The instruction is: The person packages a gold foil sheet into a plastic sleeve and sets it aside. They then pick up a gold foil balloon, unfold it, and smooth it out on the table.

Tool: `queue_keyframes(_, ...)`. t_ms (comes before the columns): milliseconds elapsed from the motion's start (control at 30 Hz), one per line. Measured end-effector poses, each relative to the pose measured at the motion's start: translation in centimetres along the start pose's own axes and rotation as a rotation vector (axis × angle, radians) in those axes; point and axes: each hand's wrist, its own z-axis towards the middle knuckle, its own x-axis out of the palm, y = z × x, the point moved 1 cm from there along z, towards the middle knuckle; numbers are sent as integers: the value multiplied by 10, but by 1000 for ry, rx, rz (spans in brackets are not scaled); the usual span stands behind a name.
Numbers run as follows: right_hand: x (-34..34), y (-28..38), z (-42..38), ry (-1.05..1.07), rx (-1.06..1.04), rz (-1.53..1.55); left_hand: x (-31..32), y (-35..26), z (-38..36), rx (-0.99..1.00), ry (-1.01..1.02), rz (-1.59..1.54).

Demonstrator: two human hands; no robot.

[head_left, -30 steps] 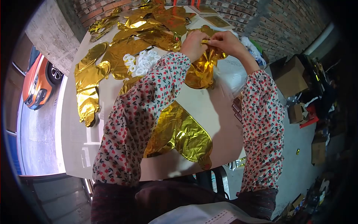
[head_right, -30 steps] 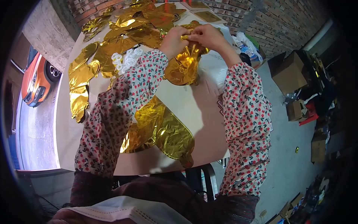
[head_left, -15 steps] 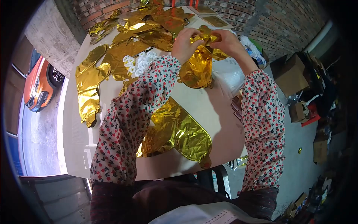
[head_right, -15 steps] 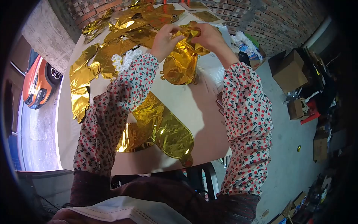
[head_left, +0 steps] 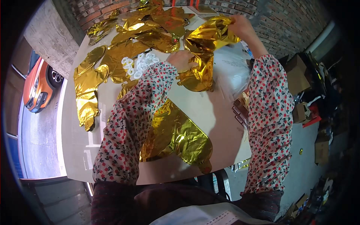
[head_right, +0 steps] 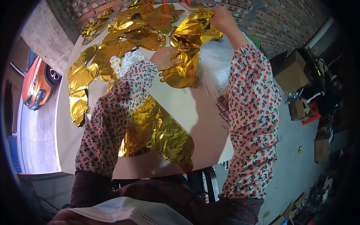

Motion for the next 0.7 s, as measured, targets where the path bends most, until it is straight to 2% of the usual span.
queue_keyframes(33,-5,4,4,-26,45,-20,-5,-1,2,-7,-10,-1)
queue_keyframes(67,-5,-3,9,-35,0,-18,-9,-2,3,-15,-22,0)
queue_keyframes(100,0,-20,19,-44,-45,-15,-5,3,7,28,-152,-36)
queue_keyframes(200,4,-36,38,-37,-126,-12,-2,9,33,107,-331,3)
queue_keyframes(233,3,-37,41,-27,-146,-14,-2,11,39,100,-315,-33)
queue_keyframes(333,4,-23,38,32,-91,-10,-2,16,56,-16,-16,82)
queue_keyframes(367,-3,-17,41,224,29,-20,3,17,57,-26,-26,11)
queue_keyframes(467,4,-49,63,-23,-71,-42,6,14,51,-85,-45,38)
queue_keyframes(500,0,-42,59,-63,10,46,1,9,47,-146,33,26)
queue_keyframes(567,-13,-23,50,-136,174,224,14,15,47,-96,-66,71)
queue_keyframes(600,-8,-30,52,-100,127,225,18,17,48,-68,-116,95)
queue_keyframes(667,-3,-44,56,-31,33,222,22,24,56,-61,-15,148)
queue_keyframes(700,-9,-48,58,-142,26,49,19,21,58,-92,59,161)
